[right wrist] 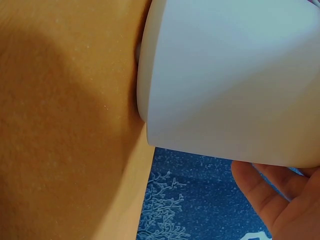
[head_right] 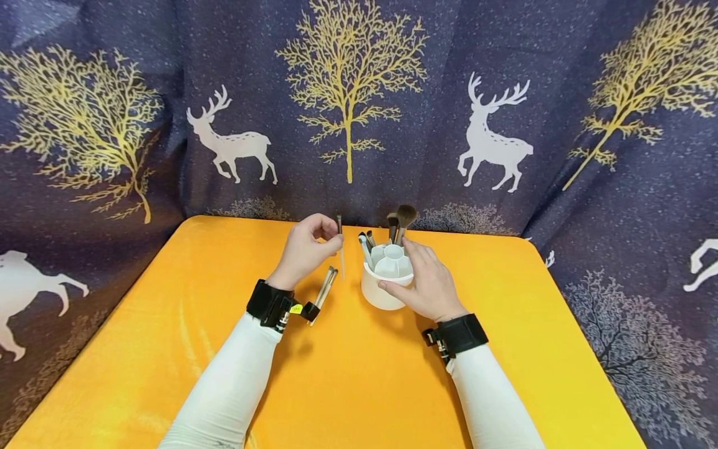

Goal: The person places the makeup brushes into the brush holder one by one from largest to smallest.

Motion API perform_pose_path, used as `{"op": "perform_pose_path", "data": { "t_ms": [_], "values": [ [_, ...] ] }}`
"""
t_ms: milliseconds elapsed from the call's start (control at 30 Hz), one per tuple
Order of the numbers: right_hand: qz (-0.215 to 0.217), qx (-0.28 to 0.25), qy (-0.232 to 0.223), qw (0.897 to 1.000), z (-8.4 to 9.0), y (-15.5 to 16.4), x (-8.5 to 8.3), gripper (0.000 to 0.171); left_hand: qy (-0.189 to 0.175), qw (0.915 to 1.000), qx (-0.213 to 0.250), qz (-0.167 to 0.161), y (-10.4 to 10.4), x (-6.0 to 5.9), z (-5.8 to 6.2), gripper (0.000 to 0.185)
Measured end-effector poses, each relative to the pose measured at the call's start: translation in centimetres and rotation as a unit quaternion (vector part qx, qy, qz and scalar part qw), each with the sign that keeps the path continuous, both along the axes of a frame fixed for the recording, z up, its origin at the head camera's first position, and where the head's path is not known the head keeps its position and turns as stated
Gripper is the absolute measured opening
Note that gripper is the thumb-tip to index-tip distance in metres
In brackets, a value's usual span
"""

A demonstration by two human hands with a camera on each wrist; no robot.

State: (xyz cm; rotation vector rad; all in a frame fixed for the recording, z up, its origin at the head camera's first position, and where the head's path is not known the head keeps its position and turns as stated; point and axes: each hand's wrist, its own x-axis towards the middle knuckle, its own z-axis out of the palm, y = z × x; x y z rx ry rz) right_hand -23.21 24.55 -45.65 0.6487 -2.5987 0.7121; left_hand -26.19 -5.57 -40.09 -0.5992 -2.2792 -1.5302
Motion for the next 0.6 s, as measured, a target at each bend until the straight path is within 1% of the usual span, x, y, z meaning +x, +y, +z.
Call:
{"op": "perform_pose_path", "data": {
  "t_ms": [133, 233, 367, 600],
  "values": [
    [-0.001, 0.001, 0.003, 1.000, 0.0, 0.0, 0.0, 0.104, 0.010, 0.9992, 0.038, 0.001, 0.4, 0.1, 0.0, 0.012],
    [0.000, 0.001, 0.005, 1.000, 0.0, 0.0, 0.0, 0.103, 0.018, 0.9973, 0.071, -0.001, 0.7, 0.3, 0.0, 0.013],
    [0.002, 0.000, 0.008, 1.000, 0.0, 0.0, 0.0, 0.103, 0.027, 0.9943, 0.103, -0.003, 1.2, 0.5, 0.0, 0.015],
    [0.004, -0.001, 0.010, 1.000, -0.1, 0.1, -0.1, 0.103, 0.027, 0.9903, 0.135, -0.017, 1.9, 0.9, 0.0, 0.018]
  ]
}}
